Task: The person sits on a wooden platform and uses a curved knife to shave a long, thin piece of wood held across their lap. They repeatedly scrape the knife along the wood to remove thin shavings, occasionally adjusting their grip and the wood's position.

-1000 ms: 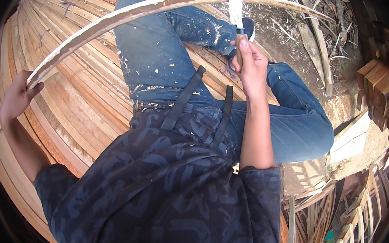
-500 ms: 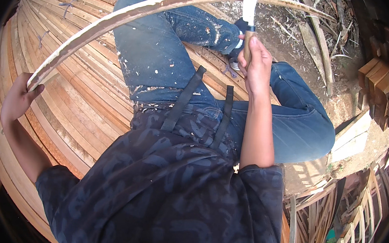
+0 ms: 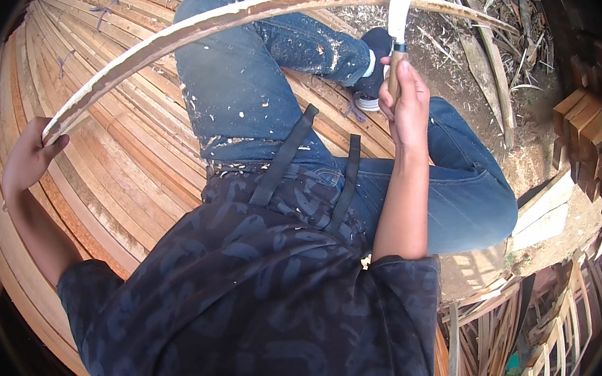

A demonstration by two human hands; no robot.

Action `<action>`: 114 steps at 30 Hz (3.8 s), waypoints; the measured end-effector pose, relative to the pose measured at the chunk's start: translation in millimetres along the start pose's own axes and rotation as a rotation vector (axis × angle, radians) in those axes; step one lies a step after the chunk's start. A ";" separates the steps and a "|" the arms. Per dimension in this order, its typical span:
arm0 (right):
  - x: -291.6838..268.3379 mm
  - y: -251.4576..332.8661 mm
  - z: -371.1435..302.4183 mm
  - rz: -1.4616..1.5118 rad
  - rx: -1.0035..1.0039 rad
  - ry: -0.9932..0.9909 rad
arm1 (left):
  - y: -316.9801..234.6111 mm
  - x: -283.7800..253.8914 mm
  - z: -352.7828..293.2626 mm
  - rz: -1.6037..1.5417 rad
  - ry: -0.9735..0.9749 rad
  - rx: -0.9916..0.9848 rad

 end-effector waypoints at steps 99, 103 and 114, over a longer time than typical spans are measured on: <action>48.5 -82.9 2.0 -0.020 0.392 0.225 | 66.6 136.9 103.9 -0.173 0.254 -0.175; 9.5 -73.9 23.8 0.053 0.164 -0.091 | 67.2 135.5 103.5 -0.199 0.242 -0.177; 43.8 -77.7 18.0 -0.270 0.335 0.268 | 65.1 138.5 105.7 -0.138 0.220 -0.177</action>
Point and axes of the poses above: each hand's wrist, its own z-axis towards the middle knuckle, its own x-axis out of the palm, y = z × x, the point moved 8 cm from there along z, towards the middle knuckle, and after that the axes turned 4 degrees about -x, right-handed, at the moved point
